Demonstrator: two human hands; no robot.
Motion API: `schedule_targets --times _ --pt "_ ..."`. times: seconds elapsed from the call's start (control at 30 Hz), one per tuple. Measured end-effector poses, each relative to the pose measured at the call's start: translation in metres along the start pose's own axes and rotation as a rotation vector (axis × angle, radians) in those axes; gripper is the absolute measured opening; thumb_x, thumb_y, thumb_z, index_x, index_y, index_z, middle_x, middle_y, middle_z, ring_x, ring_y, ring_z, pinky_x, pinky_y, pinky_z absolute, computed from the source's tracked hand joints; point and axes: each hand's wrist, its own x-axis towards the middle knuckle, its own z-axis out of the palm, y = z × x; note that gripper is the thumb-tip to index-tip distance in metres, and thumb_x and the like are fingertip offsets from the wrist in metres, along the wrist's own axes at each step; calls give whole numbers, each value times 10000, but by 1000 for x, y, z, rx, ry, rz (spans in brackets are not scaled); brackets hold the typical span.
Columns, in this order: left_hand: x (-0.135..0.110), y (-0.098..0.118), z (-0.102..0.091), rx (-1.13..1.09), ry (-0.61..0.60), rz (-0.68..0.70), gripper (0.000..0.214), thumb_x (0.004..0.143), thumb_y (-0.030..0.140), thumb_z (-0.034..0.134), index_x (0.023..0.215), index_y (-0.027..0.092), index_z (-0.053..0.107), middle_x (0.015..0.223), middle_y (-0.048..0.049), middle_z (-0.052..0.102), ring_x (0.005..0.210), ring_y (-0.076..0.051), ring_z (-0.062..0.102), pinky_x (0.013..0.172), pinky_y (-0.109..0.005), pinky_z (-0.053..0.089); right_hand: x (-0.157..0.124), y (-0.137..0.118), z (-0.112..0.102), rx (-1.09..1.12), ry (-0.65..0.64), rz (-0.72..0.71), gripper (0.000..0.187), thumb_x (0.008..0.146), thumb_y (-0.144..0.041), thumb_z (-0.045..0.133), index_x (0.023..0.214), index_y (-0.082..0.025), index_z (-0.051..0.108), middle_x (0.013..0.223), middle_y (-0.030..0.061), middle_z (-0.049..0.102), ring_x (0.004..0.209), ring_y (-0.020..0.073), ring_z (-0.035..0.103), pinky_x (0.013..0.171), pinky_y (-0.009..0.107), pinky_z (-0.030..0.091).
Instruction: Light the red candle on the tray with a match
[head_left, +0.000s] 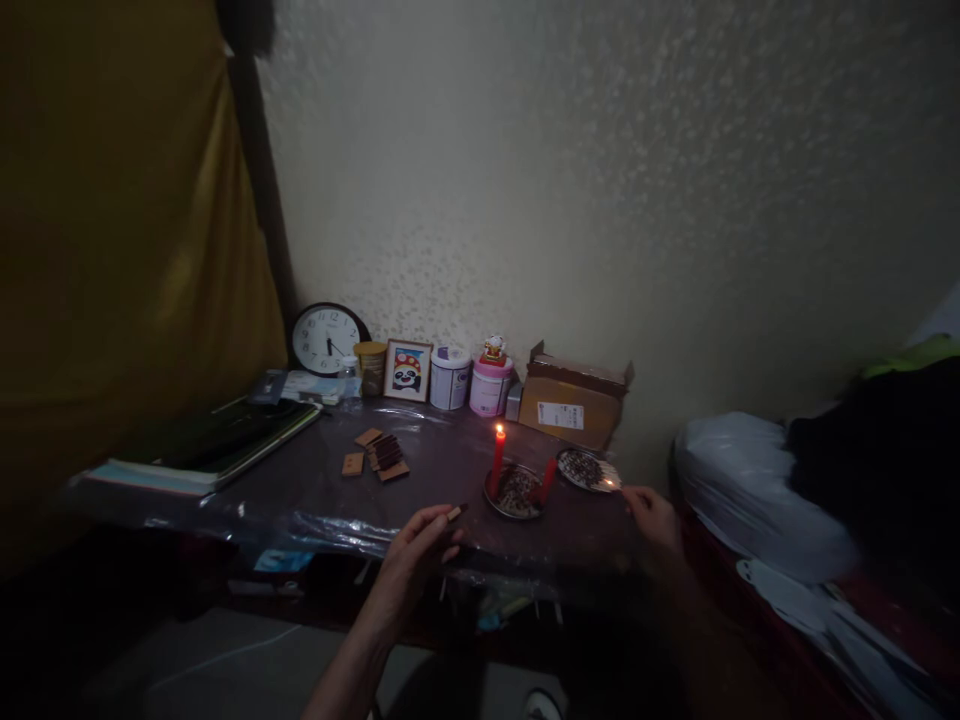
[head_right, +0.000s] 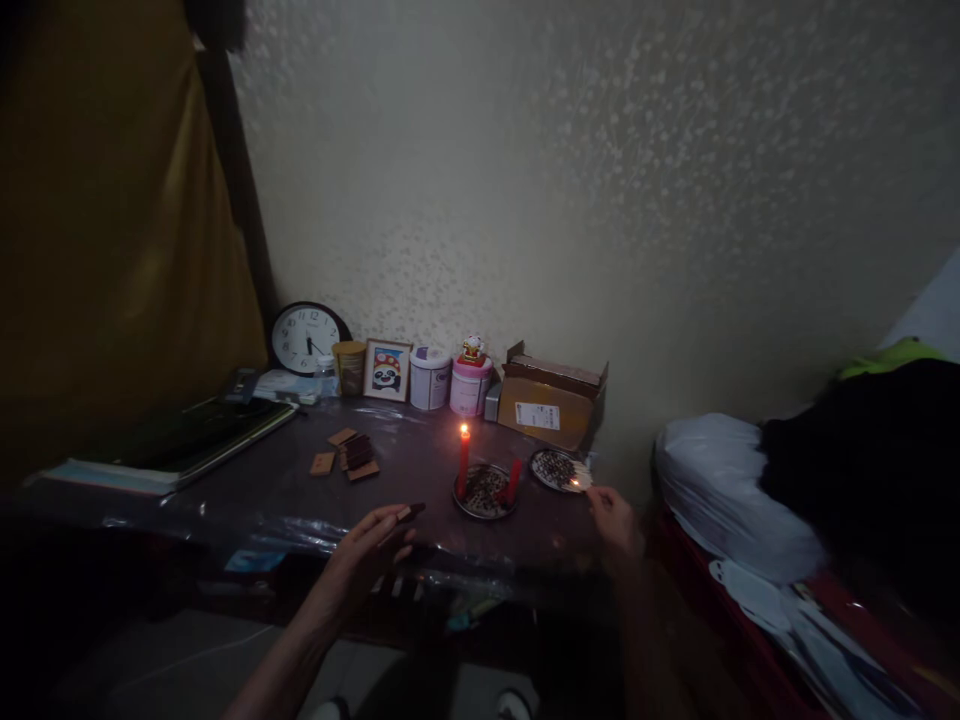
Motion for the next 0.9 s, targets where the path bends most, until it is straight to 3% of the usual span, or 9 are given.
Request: schedule_targets --times 0.2,0.37,0.57,0.9 --pt "3 -2 -1 -3 30 -29 271 639 316 726 870 191 658 1024 -70 678 786 -177 645 712 -294 480 8 6 14 31 -6 -1 219 549 -411 572 542 -200 632 491 25 630 530 214 589 500 295 426" --pt "2 0 2 41 19 -22 269 656 331 709 879 187 662 1068 -78 667 801 -175 640 728 -294 477 18 2 15 69 -66 -44 355 673 -480 475 716 -182 662 632 36 676 549 184 611 503 279 460" --pt "1 -1 2 33 28 -45 264 661 323 708 880 186 652 1014 -68 679 797 -173 639 715 -284 481 20 16 22 -92 -41 -69 192 607 -383 573 565 -210 647 589 38 663 625 228 611 583 313 445" --pt "4 -2 -1 29 34 -53 262 646 311 725 862 183 647 1045 -74 665 806 -173 633 701 -280 484 32 41 48 -274 -66 -143 231 669 -378 502 635 -212 659 660 48 673 644 235 612 605 320 428"
